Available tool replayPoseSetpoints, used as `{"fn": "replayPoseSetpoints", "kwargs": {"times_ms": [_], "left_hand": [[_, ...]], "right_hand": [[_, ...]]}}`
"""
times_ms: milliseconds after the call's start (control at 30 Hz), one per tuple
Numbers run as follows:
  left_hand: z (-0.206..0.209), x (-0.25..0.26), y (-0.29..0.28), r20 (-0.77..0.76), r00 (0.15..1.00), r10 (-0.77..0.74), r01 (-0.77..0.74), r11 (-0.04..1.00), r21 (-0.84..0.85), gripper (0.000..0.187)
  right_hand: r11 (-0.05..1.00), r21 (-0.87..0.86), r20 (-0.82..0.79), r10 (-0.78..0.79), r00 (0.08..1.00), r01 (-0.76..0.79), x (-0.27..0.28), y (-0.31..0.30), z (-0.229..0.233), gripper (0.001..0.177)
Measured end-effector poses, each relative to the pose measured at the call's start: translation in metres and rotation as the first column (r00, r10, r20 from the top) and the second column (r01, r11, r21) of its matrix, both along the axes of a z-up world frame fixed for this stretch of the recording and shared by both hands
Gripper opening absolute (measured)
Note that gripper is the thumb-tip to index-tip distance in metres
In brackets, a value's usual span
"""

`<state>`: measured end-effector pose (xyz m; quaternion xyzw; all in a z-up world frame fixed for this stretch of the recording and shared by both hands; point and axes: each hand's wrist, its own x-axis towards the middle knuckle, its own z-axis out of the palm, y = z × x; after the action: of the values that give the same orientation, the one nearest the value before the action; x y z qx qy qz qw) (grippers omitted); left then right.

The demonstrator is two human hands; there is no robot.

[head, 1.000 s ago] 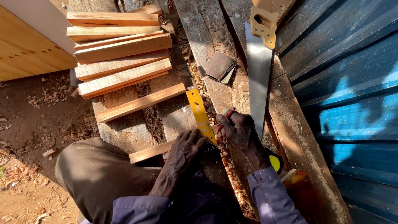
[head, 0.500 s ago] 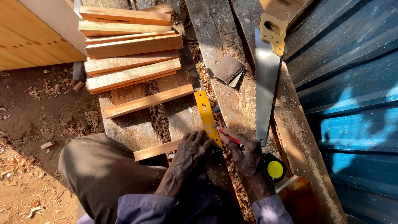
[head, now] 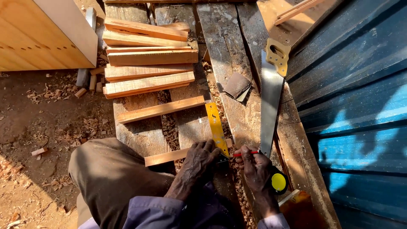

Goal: Marking lines on wooden blocks using a combination square and pencil

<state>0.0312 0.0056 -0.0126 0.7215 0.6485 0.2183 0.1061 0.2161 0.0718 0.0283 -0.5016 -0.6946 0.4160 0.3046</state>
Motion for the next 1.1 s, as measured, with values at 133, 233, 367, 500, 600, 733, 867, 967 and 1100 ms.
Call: {"fn": "replayPoseSetpoints", "kwargs": {"times_ms": [133, 233, 367, 500, 600, 733, 867, 967, 1100], "left_hand": [[0.003, -0.007, -0.006, 0.089, 0.996, 0.009, 0.000, 0.995, -0.099, 0.043], [0.002, -0.010, -0.007, 0.160, 0.987, -0.012, 0.030, 0.993, -0.113, 0.050], [0.026, -0.042, -0.008, 0.301, 0.938, 0.172, -0.075, 0.948, -0.310, 0.076], [0.029, -0.060, -0.015, 0.076, 0.985, 0.153, -0.107, 0.899, -0.424, 0.045], [0.027, -0.059, -0.017, 0.162, 0.964, 0.213, -0.126, 0.895, -0.427, 0.031], [0.010, -0.045, -0.017, 0.007, 0.995, 0.102, -0.092, 0.924, -0.370, 0.025], [0.007, -0.054, -0.010, -0.097, 0.993, 0.064, -0.088, 0.959, -0.271, 0.022], [0.000, -0.059, -0.007, -0.173, 0.983, 0.052, -0.068, 0.994, -0.088, 0.025], [0.000, -0.056, -0.004, -0.103, 0.992, 0.071, -0.085, 0.986, -0.143, 0.010]], "right_hand": [[0.994, -0.086, 0.171, -0.053, 0.984, 0.069, -0.005, -0.007, -0.017, 0.053], [0.967, -0.225, 0.285, -0.054, 0.957, 0.122, -0.007, -0.011, -0.030, 0.048], [0.951, -0.270, 0.064, -0.137, 0.988, 0.149, -0.005, -0.003, -0.045, 0.025], [0.919, -0.365, 0.109, -0.119, 0.987, 0.151, -0.002, -0.015, -0.062, 0.062], [0.921, -0.351, -0.048, -0.197, 0.979, 0.168, -0.008, -0.031, -0.086, 0.034], [0.908, -0.383, -0.151, -0.245, 0.958, 0.171, -0.008, -0.041, -0.101, 0.027], [0.952, -0.240, 0.034, -0.190, 0.981, 0.193, -0.008, -0.040, -0.070, 0.026], [0.954, -0.237, 0.044, -0.179, 0.983, 0.184, -0.001, -0.028, -0.076, 0.031], [0.954, -0.211, 0.041, -0.211, 0.977, 0.215, -0.006, -0.021, -0.094, 0.034]]}}
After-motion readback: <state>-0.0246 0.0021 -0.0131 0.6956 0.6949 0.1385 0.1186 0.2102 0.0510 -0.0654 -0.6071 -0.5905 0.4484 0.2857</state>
